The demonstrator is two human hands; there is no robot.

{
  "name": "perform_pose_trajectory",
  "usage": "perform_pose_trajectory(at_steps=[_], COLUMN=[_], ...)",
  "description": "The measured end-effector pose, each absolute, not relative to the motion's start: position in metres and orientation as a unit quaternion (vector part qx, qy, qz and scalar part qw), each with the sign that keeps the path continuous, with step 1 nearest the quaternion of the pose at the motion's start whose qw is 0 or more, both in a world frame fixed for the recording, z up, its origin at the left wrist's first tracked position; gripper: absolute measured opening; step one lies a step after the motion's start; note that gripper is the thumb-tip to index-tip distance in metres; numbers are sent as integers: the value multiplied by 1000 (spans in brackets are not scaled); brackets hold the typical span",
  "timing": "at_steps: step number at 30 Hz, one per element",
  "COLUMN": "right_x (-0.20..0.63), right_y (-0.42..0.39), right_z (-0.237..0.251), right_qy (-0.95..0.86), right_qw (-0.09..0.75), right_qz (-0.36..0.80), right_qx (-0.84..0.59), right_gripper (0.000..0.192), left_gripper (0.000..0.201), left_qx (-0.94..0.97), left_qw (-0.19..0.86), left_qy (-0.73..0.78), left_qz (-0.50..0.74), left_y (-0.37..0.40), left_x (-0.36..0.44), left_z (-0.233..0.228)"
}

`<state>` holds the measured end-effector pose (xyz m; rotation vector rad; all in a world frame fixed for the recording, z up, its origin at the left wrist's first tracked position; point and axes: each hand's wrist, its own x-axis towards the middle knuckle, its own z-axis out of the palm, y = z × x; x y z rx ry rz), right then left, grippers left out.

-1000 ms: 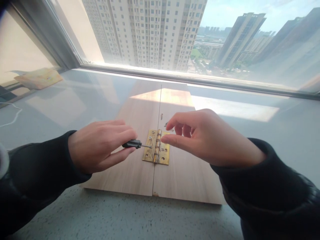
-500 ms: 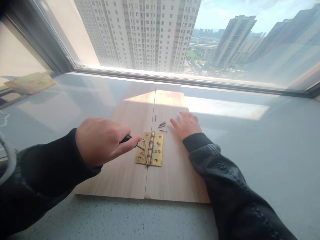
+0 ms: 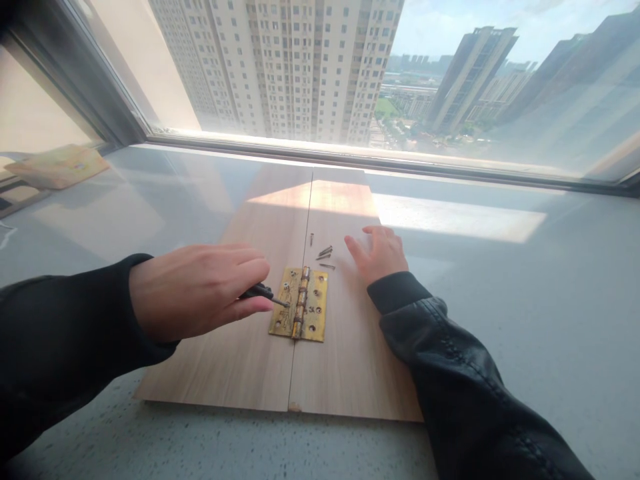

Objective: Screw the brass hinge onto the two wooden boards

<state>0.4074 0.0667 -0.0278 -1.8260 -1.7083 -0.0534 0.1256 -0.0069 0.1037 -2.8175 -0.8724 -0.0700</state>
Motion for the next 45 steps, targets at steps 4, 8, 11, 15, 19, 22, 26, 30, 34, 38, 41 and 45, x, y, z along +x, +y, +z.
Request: perform_pose_trajectory(at_steps=[4, 8, 11, 15, 19, 22, 26, 30, 34, 38, 41, 45], right_x=[411, 413, 413, 413, 413, 414, 415, 417, 416, 415, 414, 412], right_y=[67, 68, 69, 70, 70, 70, 71, 72, 72, 72, 72, 71], right_z=[-30, -33, -35, -34, -33, -34, -35, -36, -36, -35, -34, -32], right_qy=[-627, -610, -609, -612, -611, -611, -617, -619, -618, -616, -615, -614], right_qw=[325, 325, 322, 316, 314, 317, 320, 322, 322, 321, 322, 318], right_qz=[-31, -34, -27, -14, -10, -11, -9, -8, -5, 1, 5, 10], right_qx=[-707, -722, -724, -725, -727, -725, -719, -716, -718, -720, -719, -722], right_gripper=[47, 53, 51, 46, 43, 42, 43, 43, 43, 44, 44, 43], left_gripper=[50, 73, 65, 43, 28, 28, 51, 72, 65, 53, 47, 41], left_qx=[-927, -870, -875, -907, -931, -935, -913, -882, -870, -899, -915, -933], left_qw=[61, 90, 112, 125, 104, 70, 91, 137, 155, 148, 146, 154], left_qy=[-369, -484, -472, -402, -349, -348, -398, -451, -467, -412, -376, -321], left_qz=[-36, -7, -2, 1, -3, -15, -21, -18, -2, 9, 22, 46], left_y=[-6, -10, -11, -9, -9, -11, -18, -29, -34, -29, -24, -19], left_x=[123, 127, 129, 129, 129, 128, 128, 133, 138, 138, 136, 134], left_z=[102, 102, 101, 101, 104, 106, 106, 106, 106, 105, 106, 108])
